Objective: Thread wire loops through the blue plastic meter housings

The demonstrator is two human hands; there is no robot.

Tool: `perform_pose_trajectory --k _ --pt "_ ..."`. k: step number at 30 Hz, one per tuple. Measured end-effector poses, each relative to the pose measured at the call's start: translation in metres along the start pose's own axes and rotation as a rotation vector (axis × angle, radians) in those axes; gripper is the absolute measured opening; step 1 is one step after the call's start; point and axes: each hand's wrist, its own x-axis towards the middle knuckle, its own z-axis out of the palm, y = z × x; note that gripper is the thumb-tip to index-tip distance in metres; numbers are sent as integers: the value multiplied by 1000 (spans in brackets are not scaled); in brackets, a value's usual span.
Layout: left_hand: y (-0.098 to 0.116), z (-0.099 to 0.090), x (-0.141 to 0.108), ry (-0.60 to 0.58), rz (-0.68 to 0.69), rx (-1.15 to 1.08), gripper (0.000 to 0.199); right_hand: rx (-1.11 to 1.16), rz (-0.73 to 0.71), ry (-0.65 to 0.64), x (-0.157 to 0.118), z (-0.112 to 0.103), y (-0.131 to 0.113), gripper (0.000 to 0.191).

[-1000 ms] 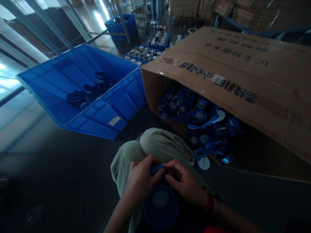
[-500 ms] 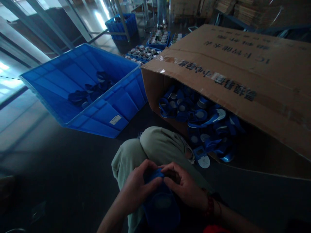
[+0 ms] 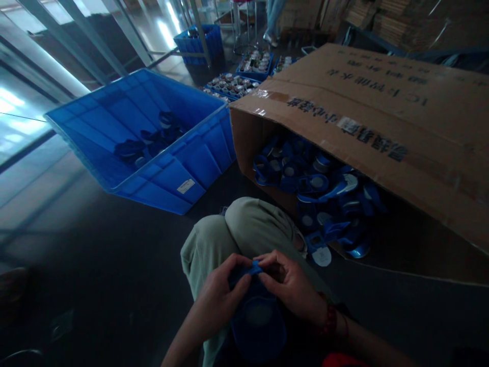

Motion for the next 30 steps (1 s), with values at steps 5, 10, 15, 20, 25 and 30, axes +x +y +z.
perform_pose_trajectory --k 5,10,15,20,25,30 --pt "2 5 3 62 13 38 21 27 19 -8 -1 -2 2 20" --pt "-4 9 3 146 115 183 19 68 27 -75 -2 -5 -3 24" --pt "-21 11 -1 383 483 533 13 39 41 -87 -2 -6 -6 23" --pt "-23 13 0 441 532 527 7 33 57 -65 0 -5 -4 23" --pt "-18 18 1 443 445 486 5 77 36 -59 1 -6 -1 20" --pt "-13 18 2 406 404 477 11 146 48 -55 3 -2 -2 22"
